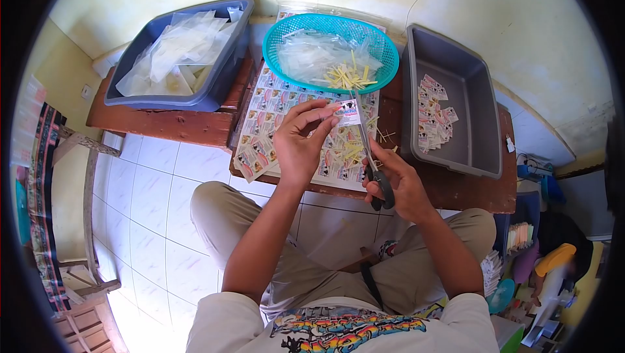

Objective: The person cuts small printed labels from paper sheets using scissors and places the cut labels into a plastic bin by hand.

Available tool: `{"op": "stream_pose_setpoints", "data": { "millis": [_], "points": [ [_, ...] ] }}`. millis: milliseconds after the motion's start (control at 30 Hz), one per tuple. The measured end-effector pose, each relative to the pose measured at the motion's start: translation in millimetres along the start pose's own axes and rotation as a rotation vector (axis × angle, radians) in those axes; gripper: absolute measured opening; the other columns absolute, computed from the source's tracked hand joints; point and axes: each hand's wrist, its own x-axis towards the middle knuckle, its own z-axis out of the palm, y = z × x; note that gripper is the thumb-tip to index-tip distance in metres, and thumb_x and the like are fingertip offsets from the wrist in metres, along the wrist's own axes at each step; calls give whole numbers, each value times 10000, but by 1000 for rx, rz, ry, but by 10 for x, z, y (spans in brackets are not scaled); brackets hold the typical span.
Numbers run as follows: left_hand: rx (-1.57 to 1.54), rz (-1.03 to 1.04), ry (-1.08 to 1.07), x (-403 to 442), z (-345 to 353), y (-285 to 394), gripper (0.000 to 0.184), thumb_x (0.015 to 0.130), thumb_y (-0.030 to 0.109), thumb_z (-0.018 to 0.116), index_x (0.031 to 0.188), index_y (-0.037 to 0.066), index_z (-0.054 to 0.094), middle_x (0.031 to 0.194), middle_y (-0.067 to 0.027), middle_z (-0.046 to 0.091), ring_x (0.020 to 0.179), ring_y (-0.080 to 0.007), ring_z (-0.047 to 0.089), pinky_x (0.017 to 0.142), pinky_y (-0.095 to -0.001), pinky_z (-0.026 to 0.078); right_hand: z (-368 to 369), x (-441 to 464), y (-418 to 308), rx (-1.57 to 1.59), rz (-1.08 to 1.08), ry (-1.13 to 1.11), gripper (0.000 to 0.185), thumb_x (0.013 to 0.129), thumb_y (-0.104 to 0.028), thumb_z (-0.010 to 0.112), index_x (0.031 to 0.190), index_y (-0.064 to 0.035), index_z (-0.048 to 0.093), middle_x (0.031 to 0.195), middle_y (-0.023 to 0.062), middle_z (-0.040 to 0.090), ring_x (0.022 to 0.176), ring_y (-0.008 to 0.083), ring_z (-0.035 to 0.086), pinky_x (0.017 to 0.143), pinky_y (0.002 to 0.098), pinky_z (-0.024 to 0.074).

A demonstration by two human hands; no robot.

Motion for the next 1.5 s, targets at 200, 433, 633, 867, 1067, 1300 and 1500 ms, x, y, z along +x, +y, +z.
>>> {"op": "stream_pose_setpoints", "data": {
  "millis": [200, 433, 633, 867, 1067, 1300, 1500],
  "points": [
    [20, 9, -7, -6, 8, 5, 217, 914, -36, 830, 1128, 2, 816, 1293, -110, 705, 1098, -192, 747, 919, -319, 668, 4, 7, 14, -17, -9, 6, 875, 933, -9, 833, 1684, -80, 390, 1314, 76, 514, 958, 130, 644, 762, 287, 626],
    [-4, -14, -21, -11, 13, -6, 226, 916, -34, 830, 1137, 9, 817, 1297, -108, 699, 1094, -187, 746, 910, -313, 669, 7, 6, 15, -12, -4, 21, 866, 939, -26, 833, 1682, -81, 392, 1320, 82, 518, 993, 141, 643, 756, 291, 634],
    [14, -21, -25, -15, 20, 21, 223, 918, -30, 829, 1137, 9, 818, 1293, -112, 701, 1099, -189, 746, 915, -317, 669, 10, 11, 13, -15, -13, 22, 861, 942, -34, 831, 1680, -75, 391, 1316, 82, 517, 997, 137, 641, 763, 284, 638],
    [27, -9, -20, -16, 25, 23, 220, 915, -29, 833, 1132, 9, 820, 1289, -113, 705, 1086, -191, 751, 918, -316, 668, 16, 8, 11, -22, -4, 32, 858, 945, -17, 822, 1682, -72, 386, 1316, 83, 518, 973, 127, 640, 765, 277, 635],
    [31, -62, -32, -20, 31, 55, 209, 919, -79, 812, 1116, -11, 805, 1329, -132, 684, 1159, -206, 724, 993, -339, 643, 16, 13, 32, -28, -19, 32, 865, 939, 15, 813, 1685, -77, 383, 1320, 81, 517, 944, 120, 636, 742, 272, 627],
    [27, -58, -32, -18, 32, 40, 213, 917, -72, 817, 1119, -4, 809, 1325, -132, 685, 1159, -208, 725, 997, -342, 646, 20, 12, 31, -48, -18, 35, 873, 932, 40, 805, 1687, -97, 387, 1300, 73, 514, 919, 115, 638, 712, 268, 623],
    [37, -10, -20, -16, 41, 16, 224, 915, -24, 835, 1137, 8, 823, 1287, -112, 705, 1083, -187, 750, 919, -315, 671, 23, 16, 32, -46, -10, 50, 875, 929, 44, 806, 1686, -102, 392, 1290, 71, 514, 911, 111, 648, 694, 266, 624]
  ]
}}
